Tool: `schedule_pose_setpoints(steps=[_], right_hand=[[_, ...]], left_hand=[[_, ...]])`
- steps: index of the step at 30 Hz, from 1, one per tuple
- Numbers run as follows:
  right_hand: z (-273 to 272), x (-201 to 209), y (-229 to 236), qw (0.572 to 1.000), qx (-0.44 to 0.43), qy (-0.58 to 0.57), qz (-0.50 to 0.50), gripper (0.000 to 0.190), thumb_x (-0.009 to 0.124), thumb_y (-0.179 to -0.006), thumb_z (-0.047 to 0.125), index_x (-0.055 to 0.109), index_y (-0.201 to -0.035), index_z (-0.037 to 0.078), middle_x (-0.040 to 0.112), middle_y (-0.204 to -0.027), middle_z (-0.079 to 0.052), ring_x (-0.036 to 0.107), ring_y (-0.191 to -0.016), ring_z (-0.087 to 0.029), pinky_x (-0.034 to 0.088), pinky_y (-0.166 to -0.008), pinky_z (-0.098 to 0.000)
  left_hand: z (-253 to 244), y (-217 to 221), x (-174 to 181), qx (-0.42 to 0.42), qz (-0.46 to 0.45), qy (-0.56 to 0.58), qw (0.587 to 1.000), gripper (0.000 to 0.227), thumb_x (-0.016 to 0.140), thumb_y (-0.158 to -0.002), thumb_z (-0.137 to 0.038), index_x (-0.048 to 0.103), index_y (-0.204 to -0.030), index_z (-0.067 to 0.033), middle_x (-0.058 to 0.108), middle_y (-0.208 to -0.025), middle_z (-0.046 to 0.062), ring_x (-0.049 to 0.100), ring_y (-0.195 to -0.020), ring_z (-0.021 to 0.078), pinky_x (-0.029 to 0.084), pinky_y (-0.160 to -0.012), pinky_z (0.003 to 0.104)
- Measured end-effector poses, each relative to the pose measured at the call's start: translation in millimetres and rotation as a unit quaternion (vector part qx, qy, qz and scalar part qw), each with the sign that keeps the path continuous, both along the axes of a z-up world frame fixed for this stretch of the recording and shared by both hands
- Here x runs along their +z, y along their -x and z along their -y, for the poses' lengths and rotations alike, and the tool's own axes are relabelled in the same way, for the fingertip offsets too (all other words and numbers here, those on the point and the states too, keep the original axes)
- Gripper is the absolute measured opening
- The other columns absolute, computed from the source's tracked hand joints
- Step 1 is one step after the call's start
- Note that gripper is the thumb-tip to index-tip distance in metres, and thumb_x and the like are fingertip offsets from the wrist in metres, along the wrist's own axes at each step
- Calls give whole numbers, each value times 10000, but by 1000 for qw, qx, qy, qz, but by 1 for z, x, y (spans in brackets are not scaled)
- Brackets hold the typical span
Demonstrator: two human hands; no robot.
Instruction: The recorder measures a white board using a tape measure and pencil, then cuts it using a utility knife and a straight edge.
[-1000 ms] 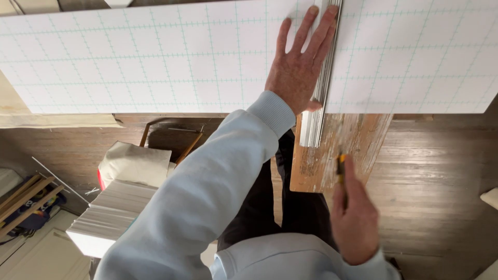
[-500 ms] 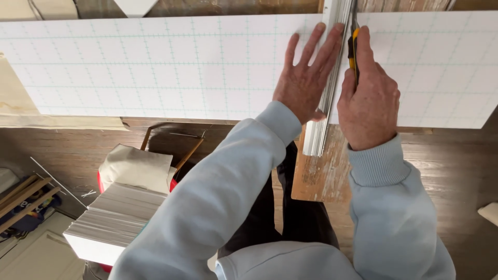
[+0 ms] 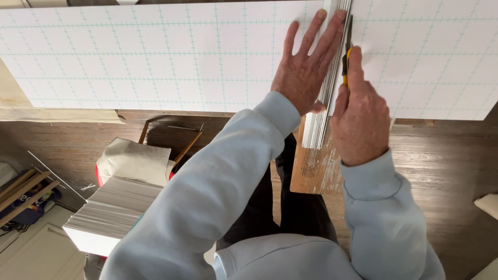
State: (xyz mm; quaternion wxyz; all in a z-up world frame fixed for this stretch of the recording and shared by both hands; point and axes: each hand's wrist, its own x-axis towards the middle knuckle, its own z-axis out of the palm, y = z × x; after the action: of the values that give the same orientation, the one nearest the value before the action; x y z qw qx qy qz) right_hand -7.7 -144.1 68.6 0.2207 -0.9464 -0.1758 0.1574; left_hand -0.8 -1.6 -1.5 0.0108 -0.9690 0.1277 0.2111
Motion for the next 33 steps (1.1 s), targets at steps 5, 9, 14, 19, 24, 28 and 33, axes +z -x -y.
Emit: schedule_pose_setpoints(steps=[5,9,14,19,24,28,33], right_hand=[[1,15,25,993,-40,55,-96,560,550,-1114,90,318,-1614,-5,696,-834,-164,707,-649,-276,615,-598,-402],[9,27,55,993,-38,60,-98,597,557,-1078,95,321,-1621,19,695,-902,-180,711,-712,-303,594,-624,-435],[20,41,95,994,-50,5,-95,618,540,-1033,57,338,-1617,41,702,-1060,-207,717,-845,-332,586,-705,-440],[31,49,128,986,-87,21,-144,611,564,-1011,71,384,-1595,74,712,-1113,-216,727,-918,-348,595,-736,-433],[50,74,119,967,-140,26,-211,616,590,-970,121,431,-1566,123,724,-914,-179,743,-724,-300,598,-607,-403],[30,72,42,992,-90,15,-87,553,589,-1064,65,427,-1591,18,654,-753,-173,677,-587,-248,523,-498,-380],[5,25,-34,1000,-24,-19,-2,533,607,-1104,10,406,-1594,-54,701,-879,-202,718,-721,-288,593,-634,-399]], left_hand=[[-1,-2,1,5,-10,12,1000,1630,832,-469,-857,124,-1726,-98,-37,-1741,148,-6,-1616,386,79,-1312,652],[-1,-2,2,0,-4,15,1000,1609,821,-506,-868,122,-1724,-81,-34,-1748,139,-1,-1620,390,81,-1315,651],[-1,1,2,11,-6,21,1000,1623,783,-509,-907,111,-1728,-73,-43,-1751,142,-5,-1628,382,72,-1325,652],[-2,-1,7,-5,-18,4,1000,1655,778,-472,-913,101,-1726,-72,-54,-1746,152,-9,-1619,393,65,-1311,656],[-3,-5,6,-9,-12,2,1000,1637,777,-502,-909,99,-1717,-47,-56,-1741,169,-15,-1614,407,67,-1301,660],[-1,-5,10,-11,-28,-3,1000,1612,782,-511,-891,82,-1702,-63,-62,-1733,155,-30,-1601,396,72,-1292,660],[-3,-7,9,-6,-35,0,999,1596,806,-521,-864,93,-1706,-68,-61,-1735,158,-36,-1605,394,68,-1296,660]])
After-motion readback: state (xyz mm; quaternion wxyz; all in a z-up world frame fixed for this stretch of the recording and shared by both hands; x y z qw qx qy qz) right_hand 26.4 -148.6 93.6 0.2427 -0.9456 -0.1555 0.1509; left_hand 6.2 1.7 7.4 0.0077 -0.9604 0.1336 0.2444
